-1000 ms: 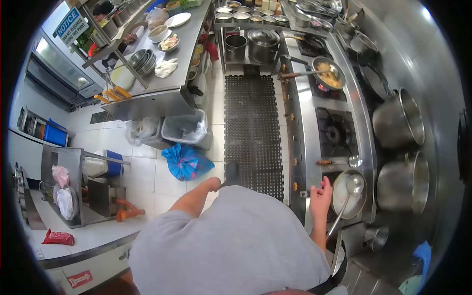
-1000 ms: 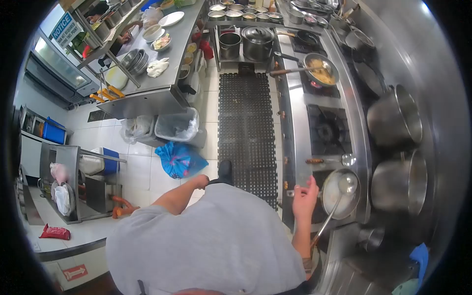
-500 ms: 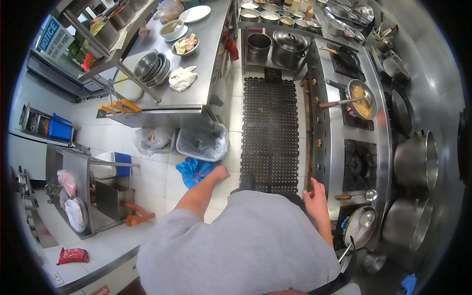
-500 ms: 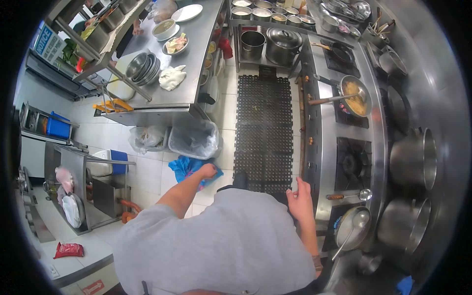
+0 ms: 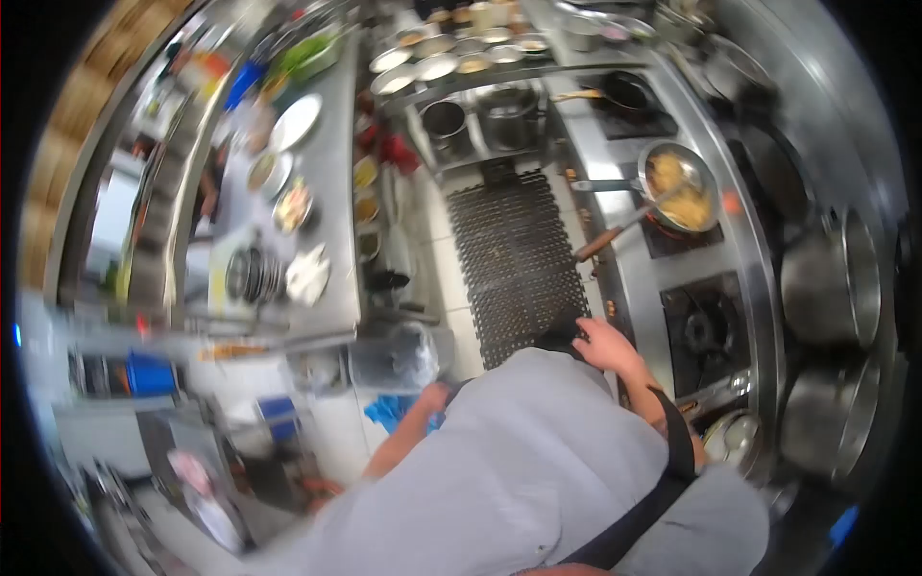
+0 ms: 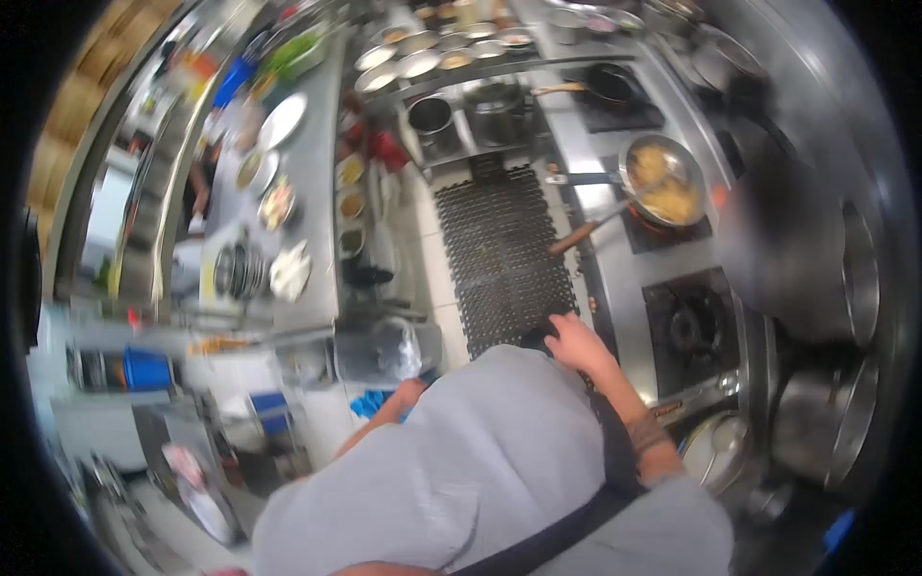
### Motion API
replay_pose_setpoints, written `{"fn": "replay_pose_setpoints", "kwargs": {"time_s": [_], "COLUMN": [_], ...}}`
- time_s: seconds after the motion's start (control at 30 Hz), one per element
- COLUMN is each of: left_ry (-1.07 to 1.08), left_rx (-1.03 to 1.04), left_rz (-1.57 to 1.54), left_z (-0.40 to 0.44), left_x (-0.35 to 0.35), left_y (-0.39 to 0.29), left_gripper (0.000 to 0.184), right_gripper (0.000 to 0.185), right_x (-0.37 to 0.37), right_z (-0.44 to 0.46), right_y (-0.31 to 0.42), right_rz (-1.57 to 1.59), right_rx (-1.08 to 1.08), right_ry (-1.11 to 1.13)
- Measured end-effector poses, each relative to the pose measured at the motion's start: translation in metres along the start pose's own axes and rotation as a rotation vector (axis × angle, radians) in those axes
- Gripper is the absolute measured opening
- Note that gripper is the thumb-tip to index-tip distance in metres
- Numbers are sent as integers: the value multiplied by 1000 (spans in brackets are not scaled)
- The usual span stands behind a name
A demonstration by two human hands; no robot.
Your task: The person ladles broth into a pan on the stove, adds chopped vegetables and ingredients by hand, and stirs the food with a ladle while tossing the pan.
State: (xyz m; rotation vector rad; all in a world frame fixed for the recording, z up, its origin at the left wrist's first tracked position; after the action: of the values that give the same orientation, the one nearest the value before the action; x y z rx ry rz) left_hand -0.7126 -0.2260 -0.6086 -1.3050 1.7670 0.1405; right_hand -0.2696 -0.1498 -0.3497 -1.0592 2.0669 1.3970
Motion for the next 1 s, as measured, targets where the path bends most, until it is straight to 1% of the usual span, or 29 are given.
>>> {"fn": "replay_pose_setpoints", "kwargs": {"time_s": [0.03,0.1,0.13,0.17,0.2,0.23,0.3,0.33,0.37,0.4,0.43,0.5,0.53,0.57,0.63,0.67,0.7,0.73,0.77,0.8,0.83,0.87,0.9,0.93,0.97,1.0], "left_ry": [31,-117,-88,-106,-144,-192,-339,-380,-422,-442,-422,-251,-195,-171,-33,9,36,65,84,189,161,187,264,371,495,593], "left_rx": [36,-313,-287,-433,-354,-285,-582,-573,-562,-565,-559,-643,-630,-619,-407,-347,-316,19,359,-165,-58,54,32,111,81,131], "left_rz": [40,-310,-282,-303,-148,16,-706,-841,-976,-960,-948,-867,-830,-813,-468,-493,-478,-230,10,-478,-447,-587,-672,-856,-1101,-1056], "left_z": [6,7,18,26,41,55,52,72,93,98,114,136,156,168,208,236,266,304,331,339,371,395,402,412,420,410], "left_x": [-14,-62,-89,-114,-114,-113,-167,-156,-144,-168,-195,-206,-202,-217,-267,-268,-272,-286,-295,-324,-337,-356,-386,-405,-415,-444], "left_y": [-7,12,5,12,30,48,33,56,83,67,53,64,82,79,50,61,79,69,46,31,15,-20,-71,-121,-169,-226], "left_gripper": [46,42,42,38,32,27,23,24,25,26,26,24,26,26,30,30,30,28,27,28,32,33,36,45,55,63], "right_gripper": [49,49,45,41,37,35,45,45,51,57,57,63,52,52,37,37,30,24,24,19,15,15,14,13,13,14], "right_x": [-12,-23,-27,-34,-30,-25,-6,-9,-6,-9,-10,-25,-36,-40,-44,-42,-29,-21,-27,-42,-61,-65,-74,-81,-78,-81], "right_z": [17,54,70,82,99,107,115,115,119,126,131,141,144,148,155,159,157,151,143,116,88,74,55,39,28,16], "right_y": [-7,-32,-50,-61,-85,-105,-139,-142,-129,-114,-110,-83,-68,-62,-54,-58,-74,-85,-80,-87,-89,-84,-81,-78,-75,-70], "right_rz": [15,43,160,171,196,307,960,973,1404,1835,1851,1970,2040,2056,2145,2155,2151,2137,2138,1835,1510,1490,1325,1163,1154,1034], "right_rx": [60,74,160,193,189,357,568,583,553,496,506,402,353,363,377,381,508,633,639,779,909,932,993,1053,1082,1074], "right_ry": [38,76,104,116,40,172,161,151,152,141,124,62,19,-9,-61,-109,-258,-410,-466,-672,-845,-884,-943,-986,-1003,-1071]}}
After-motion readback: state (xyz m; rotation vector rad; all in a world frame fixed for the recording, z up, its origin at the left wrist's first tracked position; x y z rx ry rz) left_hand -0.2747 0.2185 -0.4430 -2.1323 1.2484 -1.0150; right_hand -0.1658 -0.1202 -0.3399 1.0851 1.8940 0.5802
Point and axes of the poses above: each hand's wrist, its own z-axis towards the middle knuckle, its own x-axis out of the palm, y = z × x, the point moved 9 cm from there along z, towards the middle knuckle, and after that the axes turned 4 degrees about x, right-handed, at the moved point
